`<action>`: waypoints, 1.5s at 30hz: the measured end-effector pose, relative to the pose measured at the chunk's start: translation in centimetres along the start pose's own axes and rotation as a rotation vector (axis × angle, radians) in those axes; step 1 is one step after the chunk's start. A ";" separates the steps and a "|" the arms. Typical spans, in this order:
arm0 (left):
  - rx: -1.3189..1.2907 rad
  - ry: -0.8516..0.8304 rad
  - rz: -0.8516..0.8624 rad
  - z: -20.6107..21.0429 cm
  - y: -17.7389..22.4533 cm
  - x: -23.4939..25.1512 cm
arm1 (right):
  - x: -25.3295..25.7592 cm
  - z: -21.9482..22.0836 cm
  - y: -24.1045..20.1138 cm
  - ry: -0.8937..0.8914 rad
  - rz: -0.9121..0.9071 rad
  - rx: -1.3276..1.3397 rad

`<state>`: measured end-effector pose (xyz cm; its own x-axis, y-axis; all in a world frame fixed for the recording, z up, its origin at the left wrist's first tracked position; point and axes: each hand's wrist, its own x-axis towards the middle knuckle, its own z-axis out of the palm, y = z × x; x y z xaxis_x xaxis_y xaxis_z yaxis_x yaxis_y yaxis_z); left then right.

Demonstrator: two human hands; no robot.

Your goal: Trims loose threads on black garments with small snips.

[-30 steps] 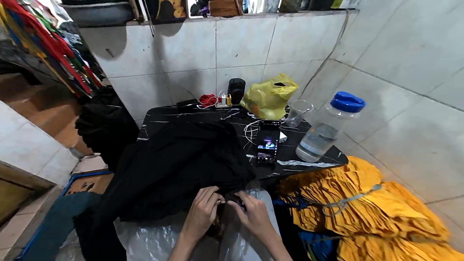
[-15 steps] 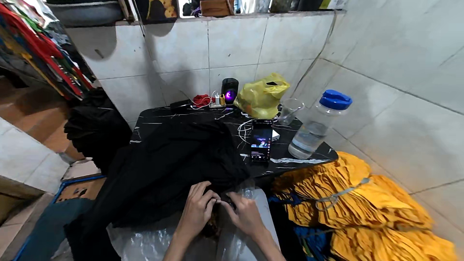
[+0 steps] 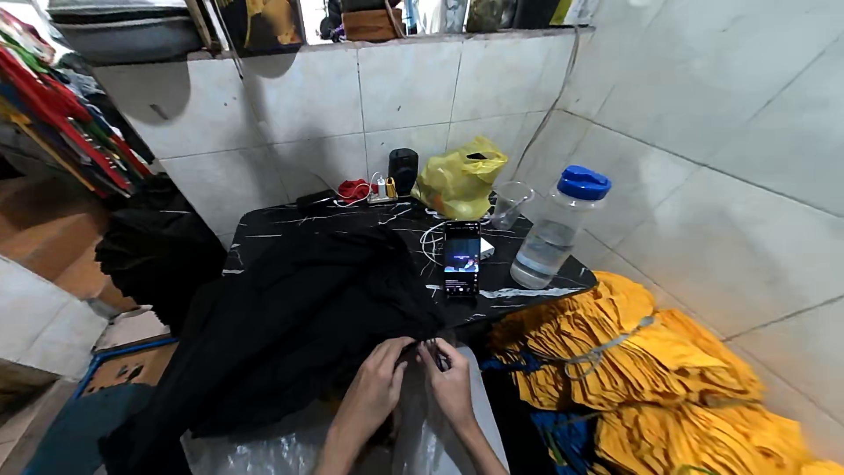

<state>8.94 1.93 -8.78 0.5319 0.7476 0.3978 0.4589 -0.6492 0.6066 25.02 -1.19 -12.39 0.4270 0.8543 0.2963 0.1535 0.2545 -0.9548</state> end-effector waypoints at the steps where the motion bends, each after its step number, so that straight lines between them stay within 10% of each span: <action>1: 0.020 0.014 0.006 0.5 0.2 0.4 | 0.0 -0.1 -0.3 0.008 -0.013 0.027; 14: 0.097 0.340 0.216 3.9 -0.1 3.0 | -1.4 -3.5 -2.4 -0.142 -0.255 -0.108; 25: -0.099 0.327 0.119 2.3 0.1 3.0 | 0.1 -4.5 -1.8 -0.032 -0.063 -0.137; 38: 0.048 0.491 0.070 2.1 1.1 3.8 | -1.5 -4.5 -3.2 -0.190 -0.495 -0.337; 45: -0.122 0.385 -0.033 1.6 1.1 2.8 | -1.1 -5.3 -2.1 -0.086 -0.324 -0.594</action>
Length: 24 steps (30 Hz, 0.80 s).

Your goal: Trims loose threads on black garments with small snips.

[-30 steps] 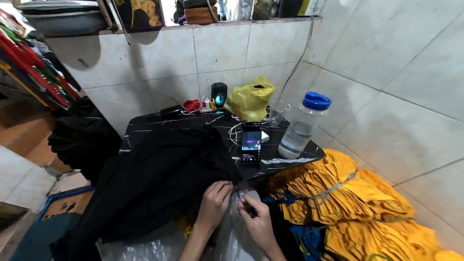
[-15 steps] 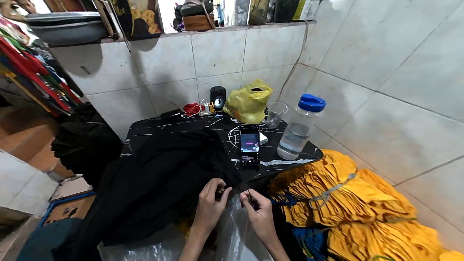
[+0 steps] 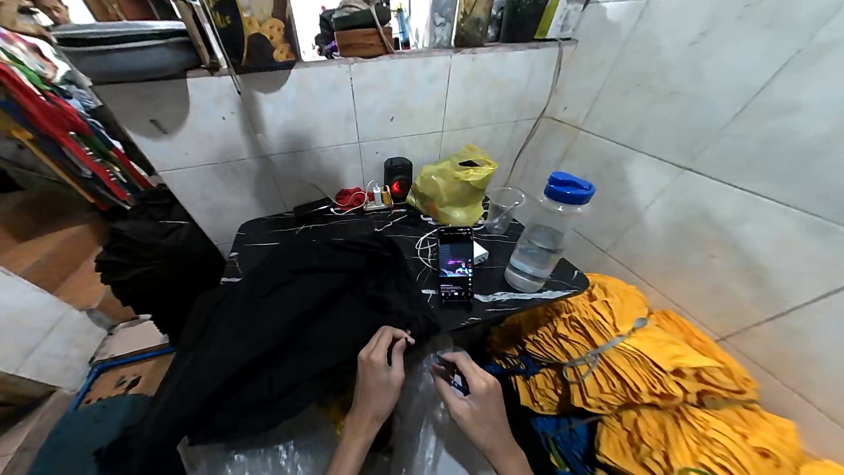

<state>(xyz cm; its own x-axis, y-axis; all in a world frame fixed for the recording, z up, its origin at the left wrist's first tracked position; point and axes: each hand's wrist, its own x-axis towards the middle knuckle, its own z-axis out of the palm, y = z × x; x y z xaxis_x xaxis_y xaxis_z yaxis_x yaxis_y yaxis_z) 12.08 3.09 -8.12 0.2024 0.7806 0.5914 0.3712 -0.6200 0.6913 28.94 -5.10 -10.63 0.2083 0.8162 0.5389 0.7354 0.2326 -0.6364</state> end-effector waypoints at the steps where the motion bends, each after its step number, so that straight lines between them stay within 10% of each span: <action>1: -0.039 -0.018 -0.031 -0.1 0.1 -0.2 | 0.4 0.0 -0.1 0.000 0.016 -0.027; 24: -0.221 -0.147 -0.156 -0.9 0.2 -2.1 | 1.2 1.4 -1.4 0.017 -0.111 -0.272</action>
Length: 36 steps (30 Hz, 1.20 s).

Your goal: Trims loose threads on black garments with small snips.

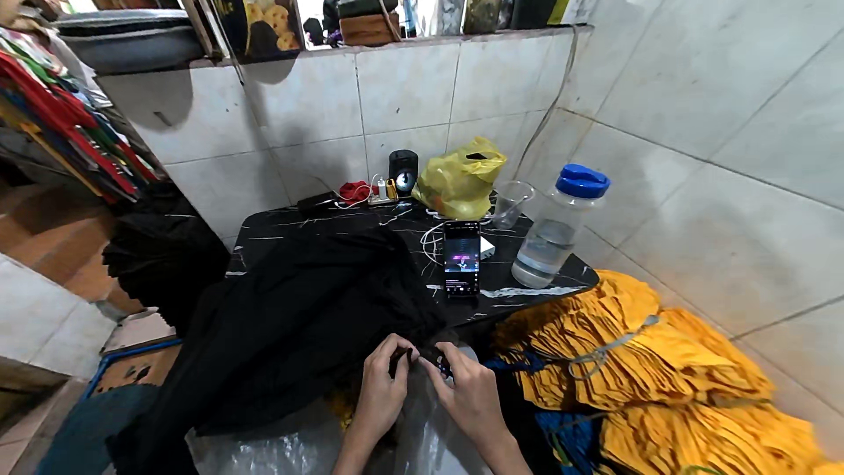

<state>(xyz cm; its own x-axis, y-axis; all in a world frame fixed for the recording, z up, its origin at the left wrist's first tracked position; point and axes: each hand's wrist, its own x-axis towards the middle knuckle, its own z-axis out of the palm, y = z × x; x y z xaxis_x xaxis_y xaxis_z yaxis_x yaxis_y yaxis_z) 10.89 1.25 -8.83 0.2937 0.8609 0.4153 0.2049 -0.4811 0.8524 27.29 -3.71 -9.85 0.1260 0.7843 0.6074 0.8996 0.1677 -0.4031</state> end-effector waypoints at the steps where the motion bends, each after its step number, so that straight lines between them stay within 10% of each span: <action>1: -0.006 0.001 -0.007 0.0 0.0 0.0 | 0.0 0.1 0.0 0.002 0.001 -0.003; 14: -0.042 -0.042 -0.031 -0.6 0.2 -0.4 | 0.5 0.9 -0.5 0.060 0.190 0.029; 20: 0.458 -0.756 -0.177 -4.2 2.3 -2.0 | 1.5 1.6 0.8 -0.147 0.543 0.999; 28: 0.666 0.018 -0.006 -13.7 0.4 -4.7 | 3.6 1.7 3.0 -0.050 0.472 0.698; 33: 0.885 0.137 -0.121 -19.4 -2.7 -7.9 | 3.7 1.1 -1.3 0.201 0.084 0.287; 36: 0.750 0.166 -0.185 -19.9 -3.1 -8.8 | 3.5 1.5 -5.1 -0.023 -0.182 0.293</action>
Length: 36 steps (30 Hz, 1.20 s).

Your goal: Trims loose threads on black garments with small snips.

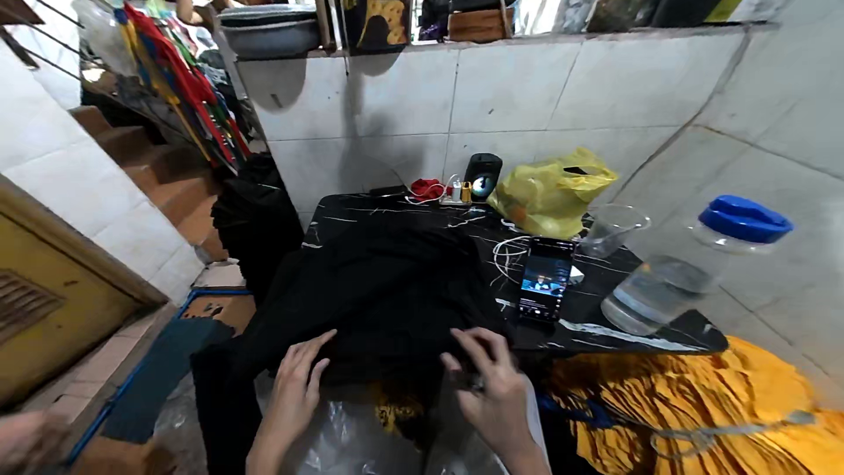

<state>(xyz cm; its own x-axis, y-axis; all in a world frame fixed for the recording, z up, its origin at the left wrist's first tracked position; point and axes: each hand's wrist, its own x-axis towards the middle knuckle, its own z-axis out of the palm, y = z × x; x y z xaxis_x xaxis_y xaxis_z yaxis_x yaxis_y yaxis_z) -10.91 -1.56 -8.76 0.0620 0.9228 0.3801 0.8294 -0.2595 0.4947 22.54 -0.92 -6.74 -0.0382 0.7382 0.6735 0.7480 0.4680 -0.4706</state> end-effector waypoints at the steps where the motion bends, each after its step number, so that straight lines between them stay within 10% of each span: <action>1: -0.043 0.002 -0.023 -0.1 -0.4 -0.1 | 0.1 0.7 -0.3 -0.147 -0.038 -0.021; 4: -0.138 0.013 -0.096 -0.9 -2.1 -0.2 | 0.4 2.1 1.8 -0.400 -0.044 -0.093; 17: -0.137 0.027 -0.103 -1.8 -2.6 0.8 | 1.8 0.2 9.1 -0.411 -0.033 0.273; 21: -0.312 0.201 -0.227 -1.1 -1.1 1.9 | 3.4 -0.6 6.1 -0.313 0.007 0.192; 26: -0.137 -0.085 -0.212 -1.1 -0.5 2.5 | 4.6 1.8 -1.8 -0.387 0.023 -0.137; 30: -0.020 0.052 -0.059 -0.5 -1.8 0.3 | 3.7 4.2 -1.6 -0.669 0.071 -0.162; 36: -0.159 0.202 0.031 -1.6 -1.6 -4.1 | 2.9 4.4 -0.5 -0.608 0.089 -0.101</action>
<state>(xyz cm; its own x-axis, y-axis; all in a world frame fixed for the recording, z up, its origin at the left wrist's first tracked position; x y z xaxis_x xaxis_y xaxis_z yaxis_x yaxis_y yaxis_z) -13.38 -5.43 -9.83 -0.0393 0.8421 0.5379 0.7301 -0.3434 0.5909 19.10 3.14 -7.03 -0.3210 0.9307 0.1753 0.8235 0.3657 -0.4337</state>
